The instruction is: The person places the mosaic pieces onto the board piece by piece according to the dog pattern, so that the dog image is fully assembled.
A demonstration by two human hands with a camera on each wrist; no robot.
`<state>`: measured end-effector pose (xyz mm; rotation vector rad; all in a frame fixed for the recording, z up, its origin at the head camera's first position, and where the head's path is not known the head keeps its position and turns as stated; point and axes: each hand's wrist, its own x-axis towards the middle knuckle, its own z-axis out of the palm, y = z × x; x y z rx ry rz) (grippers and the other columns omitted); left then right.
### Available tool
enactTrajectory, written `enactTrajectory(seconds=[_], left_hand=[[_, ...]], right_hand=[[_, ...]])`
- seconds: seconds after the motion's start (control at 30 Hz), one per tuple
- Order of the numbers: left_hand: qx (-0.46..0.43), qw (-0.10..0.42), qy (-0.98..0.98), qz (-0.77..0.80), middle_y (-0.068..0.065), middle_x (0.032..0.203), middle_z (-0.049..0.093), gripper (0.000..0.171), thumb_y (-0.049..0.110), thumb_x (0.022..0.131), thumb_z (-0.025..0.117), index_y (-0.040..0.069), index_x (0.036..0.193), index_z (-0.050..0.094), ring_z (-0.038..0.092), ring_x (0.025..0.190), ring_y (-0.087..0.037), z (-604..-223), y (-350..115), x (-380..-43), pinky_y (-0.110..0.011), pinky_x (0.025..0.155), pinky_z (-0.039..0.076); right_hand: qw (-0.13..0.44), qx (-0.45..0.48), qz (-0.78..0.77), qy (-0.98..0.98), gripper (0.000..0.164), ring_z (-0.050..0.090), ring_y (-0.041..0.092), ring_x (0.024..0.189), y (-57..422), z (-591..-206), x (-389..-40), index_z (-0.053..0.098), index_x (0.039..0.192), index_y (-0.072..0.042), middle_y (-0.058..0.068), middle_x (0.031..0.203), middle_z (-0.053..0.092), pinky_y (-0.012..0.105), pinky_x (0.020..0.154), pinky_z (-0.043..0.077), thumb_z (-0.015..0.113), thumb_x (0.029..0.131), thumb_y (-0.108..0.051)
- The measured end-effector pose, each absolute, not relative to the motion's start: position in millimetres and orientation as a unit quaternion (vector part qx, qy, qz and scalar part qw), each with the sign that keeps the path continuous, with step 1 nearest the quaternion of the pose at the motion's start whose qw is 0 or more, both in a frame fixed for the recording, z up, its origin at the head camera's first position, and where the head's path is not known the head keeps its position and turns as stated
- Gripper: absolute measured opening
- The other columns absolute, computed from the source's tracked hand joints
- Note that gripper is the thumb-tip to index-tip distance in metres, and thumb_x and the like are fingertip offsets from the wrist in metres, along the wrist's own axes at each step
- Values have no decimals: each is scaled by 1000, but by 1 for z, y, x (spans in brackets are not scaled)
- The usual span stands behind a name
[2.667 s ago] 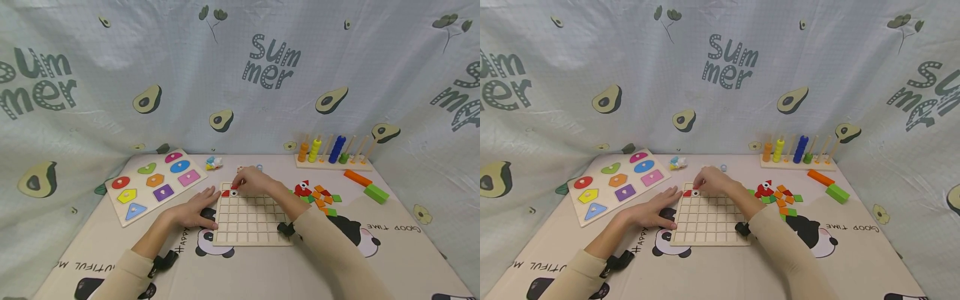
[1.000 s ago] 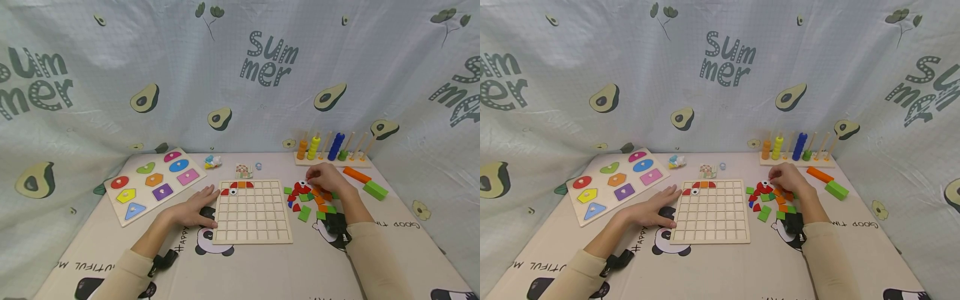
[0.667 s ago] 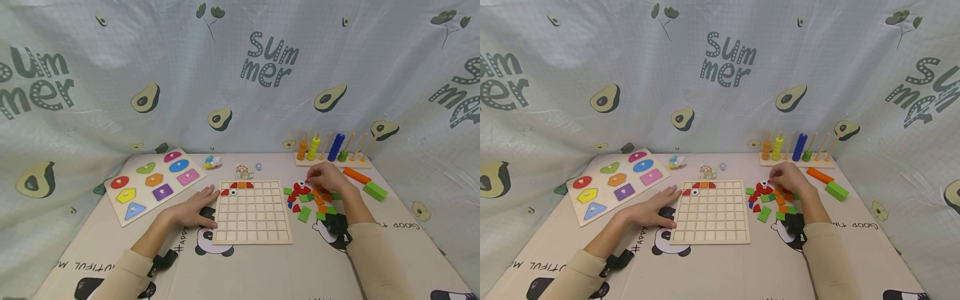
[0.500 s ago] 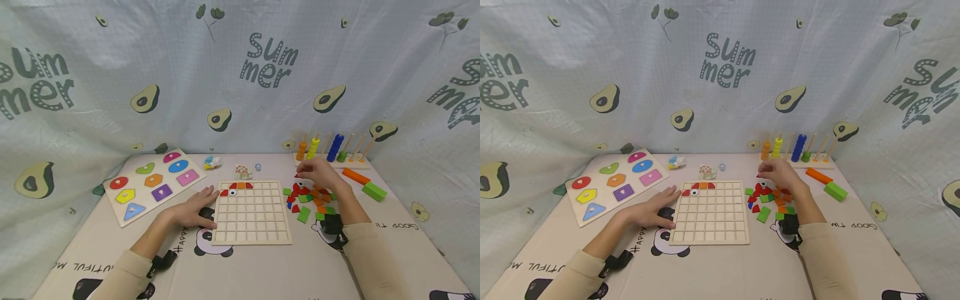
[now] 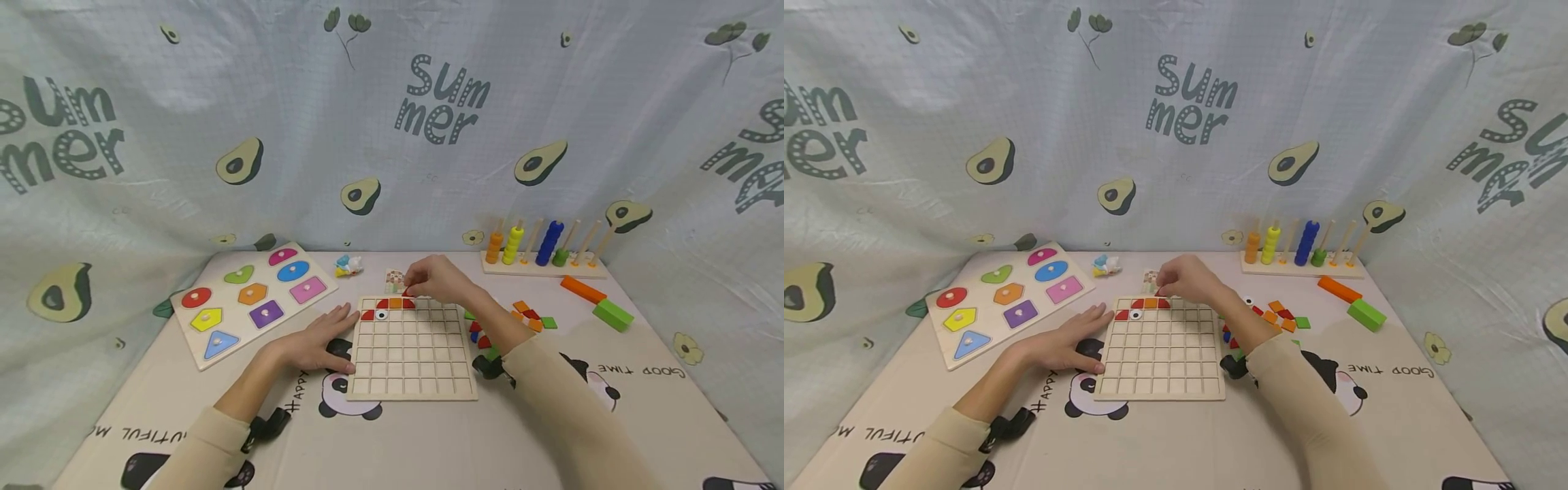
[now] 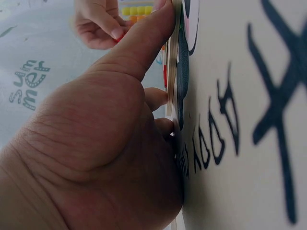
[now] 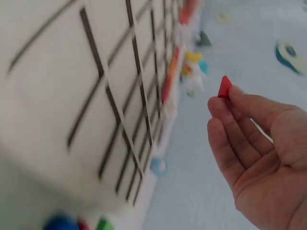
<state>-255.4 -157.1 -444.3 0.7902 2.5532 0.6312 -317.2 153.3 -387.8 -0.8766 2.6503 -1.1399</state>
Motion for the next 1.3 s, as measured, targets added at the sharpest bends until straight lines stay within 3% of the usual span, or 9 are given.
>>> enactTrajectory(seconds=[0.13,0.3,0.47,0.77,1.07,1.2,1.3], left_hand=[[284,198,912,221,2,162,-3,106,66,74,68,29,155,11,-6,148,-21,-444,-157,-256,-52,118,3],[297,194,909,220,-3,162,-2,105,63,76,69,24,155,13,-5,148,-24,-444,-158,-256,-51,118,3],[294,195,910,218,-1,162,-2,105,64,75,69,26,155,12,-5,148,-22,-444,-157,-256,-50,118,3],[294,193,910,217,-2,162,-2,106,64,75,69,26,155,12,-5,148,-22,-445,-158,-256,-50,118,3],[296,192,909,223,-5,162,-1,105,62,76,69,23,156,14,-5,148,-25,-443,-158,-254,-52,118,3],[297,190,909,223,-6,162,-1,105,61,76,70,22,155,14,-5,148,-25,-443,-158,-254,-52,118,2],[297,193,909,222,-5,162,-1,104,61,77,69,22,155,14,-5,148,-25,-443,-158,-254,-52,118,3]], right_hand=[[64,-307,-343,885,3,61,11,69,132,-395,-319,74,85,-10,-5,76,69,27,63,51,74,83,-8],[79,-314,-312,893,6,61,9,65,118,-404,-317,74,80,-10,-4,71,69,25,60,51,76,80,-5],[98,-309,-300,897,6,63,9,66,115,-411,-312,73,78,-9,-3,73,70,25,60,52,76,80,-4],[81,-336,-251,904,3,62,5,69,117,-415,-311,77,83,-11,-4,77,71,22,62,51,77,80,-9],[70,-383,-193,901,10,64,6,77,121,-415,-310,78,93,-11,-2,87,73,20,66,53,75,84,-11],[63,-397,-185,897,4,56,2,67,122,-415,-310,77,84,-11,-6,77,69,19,60,46,73,84,-10],[62,-399,-186,896,8,45,4,62,123,-412,-310,73,78,-9,-7,67,60,21,56,37,71,85,-10]])
